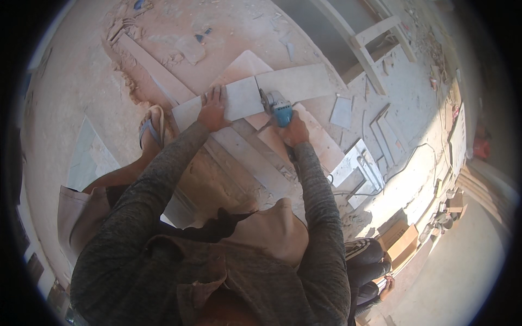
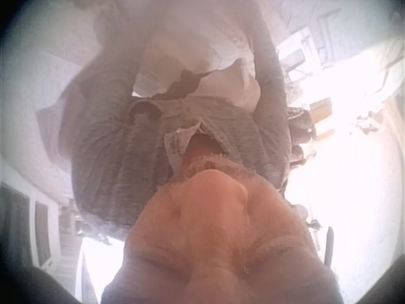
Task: The person measures a wall niche with a tape measure, marks a tile with a pencil and square, and then cuts the tile using a power grinder while kneeling on the floor.
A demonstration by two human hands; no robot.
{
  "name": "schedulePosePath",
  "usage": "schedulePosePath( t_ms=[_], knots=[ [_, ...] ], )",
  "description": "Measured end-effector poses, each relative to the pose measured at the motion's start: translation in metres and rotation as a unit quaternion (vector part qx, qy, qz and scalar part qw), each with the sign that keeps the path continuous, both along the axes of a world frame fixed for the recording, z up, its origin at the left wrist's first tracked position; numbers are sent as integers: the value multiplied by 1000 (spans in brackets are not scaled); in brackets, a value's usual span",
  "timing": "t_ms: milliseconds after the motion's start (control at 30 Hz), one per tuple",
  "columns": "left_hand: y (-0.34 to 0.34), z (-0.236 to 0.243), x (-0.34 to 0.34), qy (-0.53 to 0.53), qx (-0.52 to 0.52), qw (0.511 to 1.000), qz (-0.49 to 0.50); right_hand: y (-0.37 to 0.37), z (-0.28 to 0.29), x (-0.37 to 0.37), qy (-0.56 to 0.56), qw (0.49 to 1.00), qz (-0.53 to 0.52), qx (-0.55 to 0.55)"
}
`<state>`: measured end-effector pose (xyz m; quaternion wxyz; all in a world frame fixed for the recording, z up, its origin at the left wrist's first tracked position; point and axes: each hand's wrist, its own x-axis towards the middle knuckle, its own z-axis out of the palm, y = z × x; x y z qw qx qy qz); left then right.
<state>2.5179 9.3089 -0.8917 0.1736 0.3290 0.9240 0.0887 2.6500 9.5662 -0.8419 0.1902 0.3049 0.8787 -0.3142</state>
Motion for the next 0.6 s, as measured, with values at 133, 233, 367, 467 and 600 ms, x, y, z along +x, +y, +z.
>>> schedulePosePath(
  t_ms=[133, 233, 367, 467, 600],
  knots=[
    [0, 0, 1, 9, -4, 1000, 0, 0, 1, -3, -2, 1000, 10, 11],
    [0, -1, 1, 19, 4, 1000, -1, 4, -3, 0, 18, 1000, 16, 10],
    [-1, -3, 1, 17, 5, 1000, 4, 2, 6, 0, 19, 1000, 9, 8],
    [0, -2, 1, 7, 15, 1000, 7, 4, 9, 3, 31, 1000, 0, 7],
    [-2, -7, 2, 6, 27, 1000, 12, 3, 23, 3, 36, 999, 1, 13]
  ],
)
